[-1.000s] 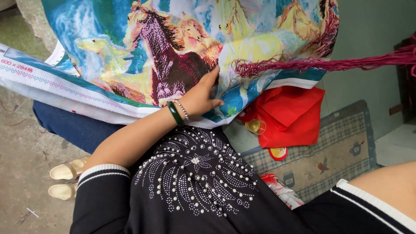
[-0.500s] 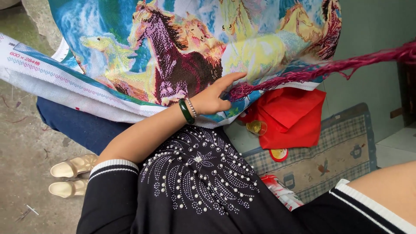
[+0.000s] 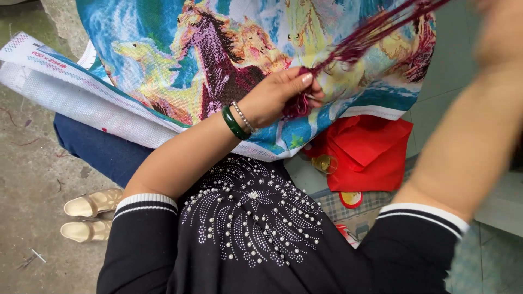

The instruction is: A person is performing cross-stitching on a large printed fabric canvas using a needle and thread.

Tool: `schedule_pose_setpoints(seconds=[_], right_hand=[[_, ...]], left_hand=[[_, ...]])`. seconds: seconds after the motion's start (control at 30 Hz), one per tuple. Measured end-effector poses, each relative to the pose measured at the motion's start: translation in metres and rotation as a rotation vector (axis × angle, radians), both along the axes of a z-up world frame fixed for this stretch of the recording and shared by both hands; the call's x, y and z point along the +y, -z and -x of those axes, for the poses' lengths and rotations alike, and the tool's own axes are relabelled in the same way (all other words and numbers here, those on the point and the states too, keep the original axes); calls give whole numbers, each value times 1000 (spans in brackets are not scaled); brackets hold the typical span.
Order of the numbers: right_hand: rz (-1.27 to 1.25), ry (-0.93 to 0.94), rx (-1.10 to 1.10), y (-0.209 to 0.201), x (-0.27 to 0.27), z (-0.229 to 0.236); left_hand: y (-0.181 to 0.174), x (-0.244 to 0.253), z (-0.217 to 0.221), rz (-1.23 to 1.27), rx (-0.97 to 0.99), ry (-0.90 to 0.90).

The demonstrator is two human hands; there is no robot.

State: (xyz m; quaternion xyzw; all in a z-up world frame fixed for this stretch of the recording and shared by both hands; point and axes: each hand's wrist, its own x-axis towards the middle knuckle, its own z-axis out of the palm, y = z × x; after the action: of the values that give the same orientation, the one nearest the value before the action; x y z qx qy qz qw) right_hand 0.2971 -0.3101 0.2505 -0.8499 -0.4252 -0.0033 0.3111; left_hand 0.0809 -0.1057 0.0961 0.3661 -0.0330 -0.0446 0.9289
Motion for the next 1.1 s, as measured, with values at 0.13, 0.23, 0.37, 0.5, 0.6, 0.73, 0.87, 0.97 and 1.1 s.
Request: schedule_pose_setpoints(seconds=[0.13,0.23,0.37,0.5,0.6,0.73,0.87,0.97,1.1], right_hand=[[15,104,116,58,25,72],[4,52,389,132,27,126],[-255,-122,487,192,36,173],[-423,-6,575,200,41,183],[-442,-45,830,204,23,181],[-796,-191,1505,214,-2,179],[-1029,-289,1515,199,-21,174],[-1371,-370,1624,174,-65,162],[-1515,-318,1311,152,-157,138]], left_hand=[[-12,21,-5,228,80,-55],[-4,25,-7,272,95,-107],[2,22,-7,313,114,-125],[4,22,-4,309,172,-165],[9,24,-3,359,295,-215],[14,20,-3,424,376,-231],[14,21,-1,357,447,-267],[33,26,4,317,503,-260],[51,22,12,287,576,-267]])
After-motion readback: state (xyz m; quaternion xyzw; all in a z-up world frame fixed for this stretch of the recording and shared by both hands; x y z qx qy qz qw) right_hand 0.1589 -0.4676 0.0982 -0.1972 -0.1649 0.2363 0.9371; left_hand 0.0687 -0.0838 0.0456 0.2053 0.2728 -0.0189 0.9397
